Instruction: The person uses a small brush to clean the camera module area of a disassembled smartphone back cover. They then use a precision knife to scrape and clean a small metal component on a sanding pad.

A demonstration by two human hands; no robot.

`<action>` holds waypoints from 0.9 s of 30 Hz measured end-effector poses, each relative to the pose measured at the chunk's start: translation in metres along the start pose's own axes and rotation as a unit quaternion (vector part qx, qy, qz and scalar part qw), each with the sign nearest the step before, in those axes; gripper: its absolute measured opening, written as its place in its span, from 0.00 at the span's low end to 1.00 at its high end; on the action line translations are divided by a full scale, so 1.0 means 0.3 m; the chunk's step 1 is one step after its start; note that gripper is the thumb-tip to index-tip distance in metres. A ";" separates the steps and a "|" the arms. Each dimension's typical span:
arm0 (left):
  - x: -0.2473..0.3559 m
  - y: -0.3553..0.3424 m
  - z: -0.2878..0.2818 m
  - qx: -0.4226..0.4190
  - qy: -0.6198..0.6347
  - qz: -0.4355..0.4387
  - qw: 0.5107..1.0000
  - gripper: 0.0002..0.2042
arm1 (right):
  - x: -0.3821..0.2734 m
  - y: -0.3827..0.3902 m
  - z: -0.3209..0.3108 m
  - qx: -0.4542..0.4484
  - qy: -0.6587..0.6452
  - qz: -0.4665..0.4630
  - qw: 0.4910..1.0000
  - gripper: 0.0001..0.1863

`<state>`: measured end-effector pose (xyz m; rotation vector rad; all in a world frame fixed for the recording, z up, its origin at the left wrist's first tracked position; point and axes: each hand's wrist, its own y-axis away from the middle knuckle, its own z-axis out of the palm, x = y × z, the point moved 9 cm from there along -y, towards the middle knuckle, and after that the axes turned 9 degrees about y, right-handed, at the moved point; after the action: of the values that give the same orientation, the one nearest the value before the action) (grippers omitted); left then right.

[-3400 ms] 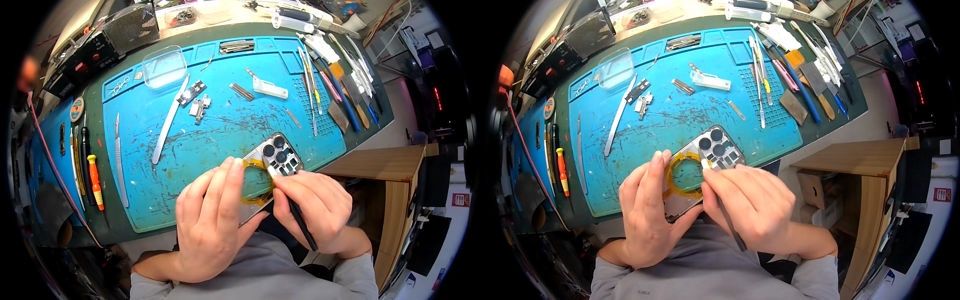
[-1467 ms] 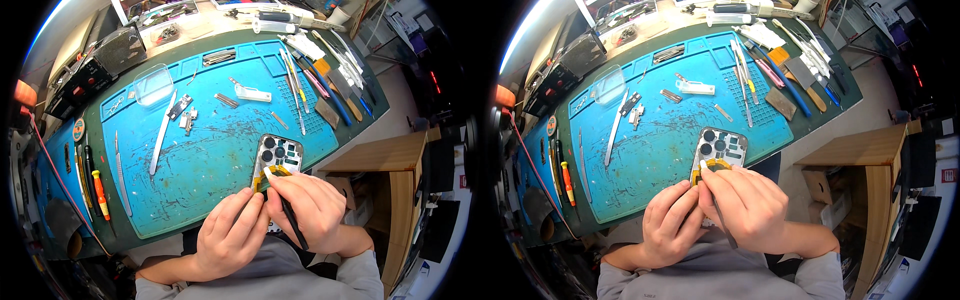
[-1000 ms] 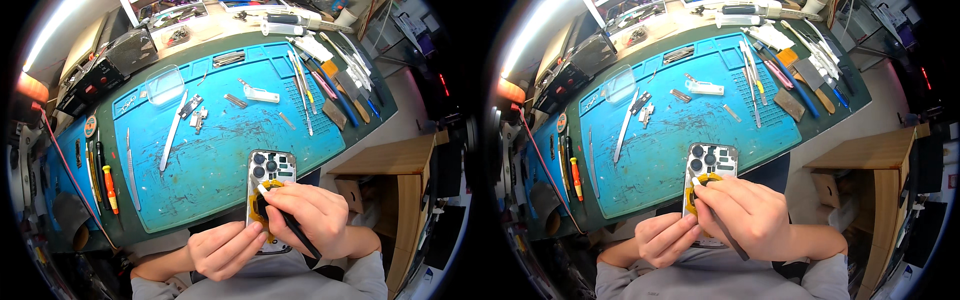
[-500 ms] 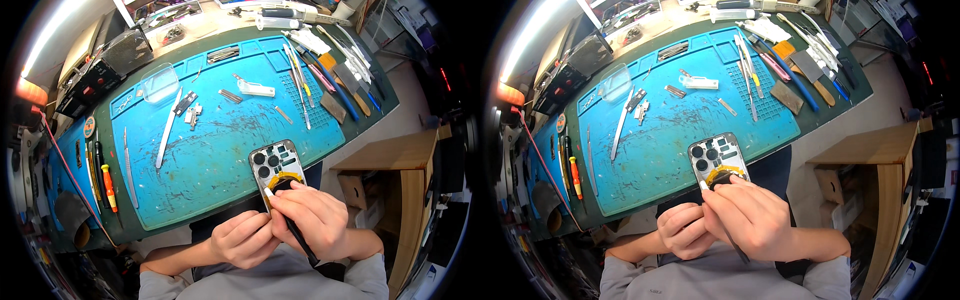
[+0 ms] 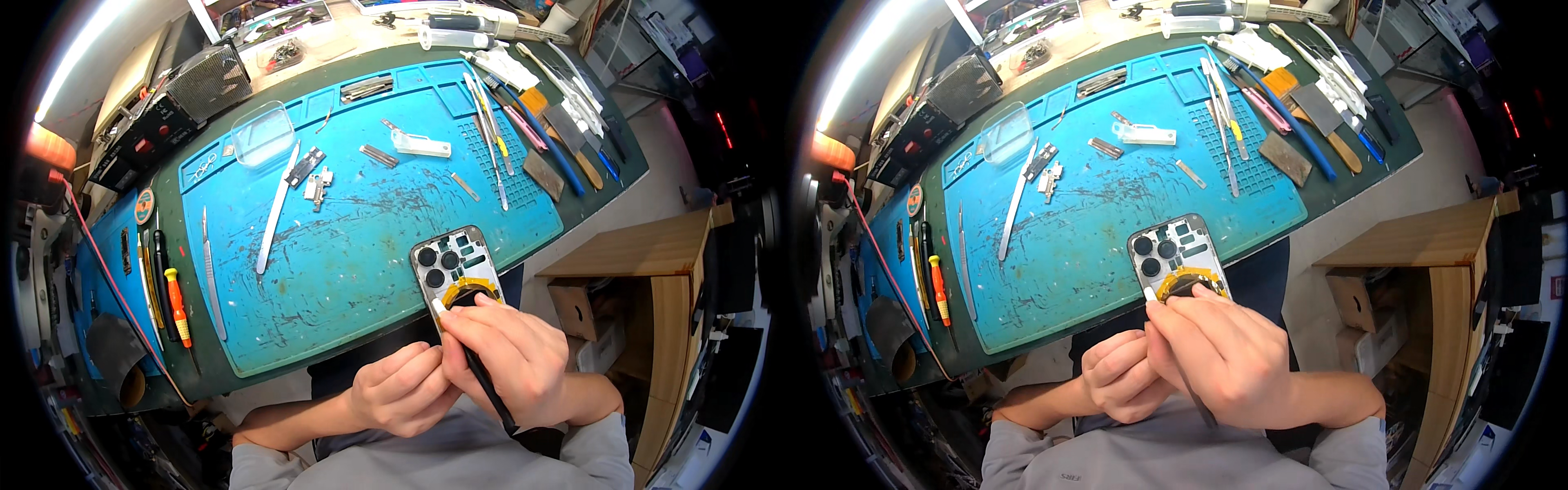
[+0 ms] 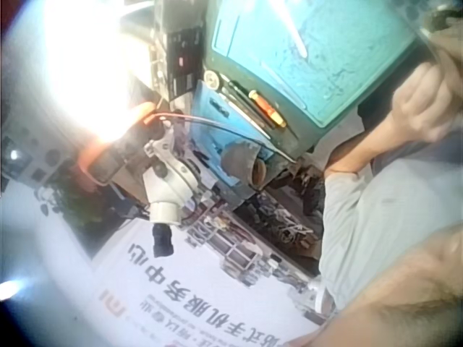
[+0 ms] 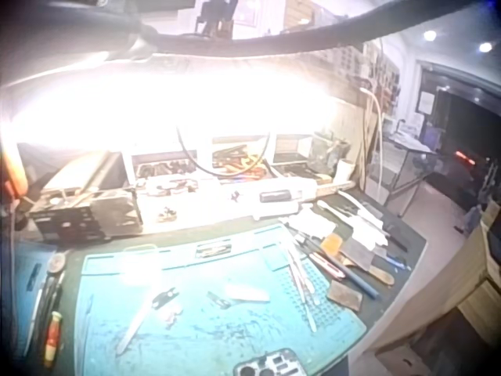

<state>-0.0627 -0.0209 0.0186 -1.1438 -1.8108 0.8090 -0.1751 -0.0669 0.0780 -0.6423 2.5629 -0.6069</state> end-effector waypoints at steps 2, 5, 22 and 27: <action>0.002 -0.001 0.001 0.000 -0.001 -0.001 1.000 0.04 | 0.001 -0.013 0.002 -0.006 -0.002 0.005 1.000 0.12; -0.003 -0.008 -0.002 -0.004 -0.003 0.000 1.000 0.04 | -0.005 0.013 0.000 0.017 0.005 -0.001 1.000 0.11; -0.073 -0.020 -0.147 -0.087 -0.098 -0.112 0.985 0.13 | 0.098 0.000 -0.040 0.028 -0.037 0.006 0.999 0.17; -0.143 -0.026 -0.264 -0.201 -0.106 -0.268 0.936 0.21 | 0.151 -0.035 -0.013 0.010 -0.110 -0.001 0.994 0.18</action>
<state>0.0150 -0.0566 0.0478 -0.7469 -2.3944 0.2497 -0.2098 -0.0976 0.0729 -0.6659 2.3486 -0.5303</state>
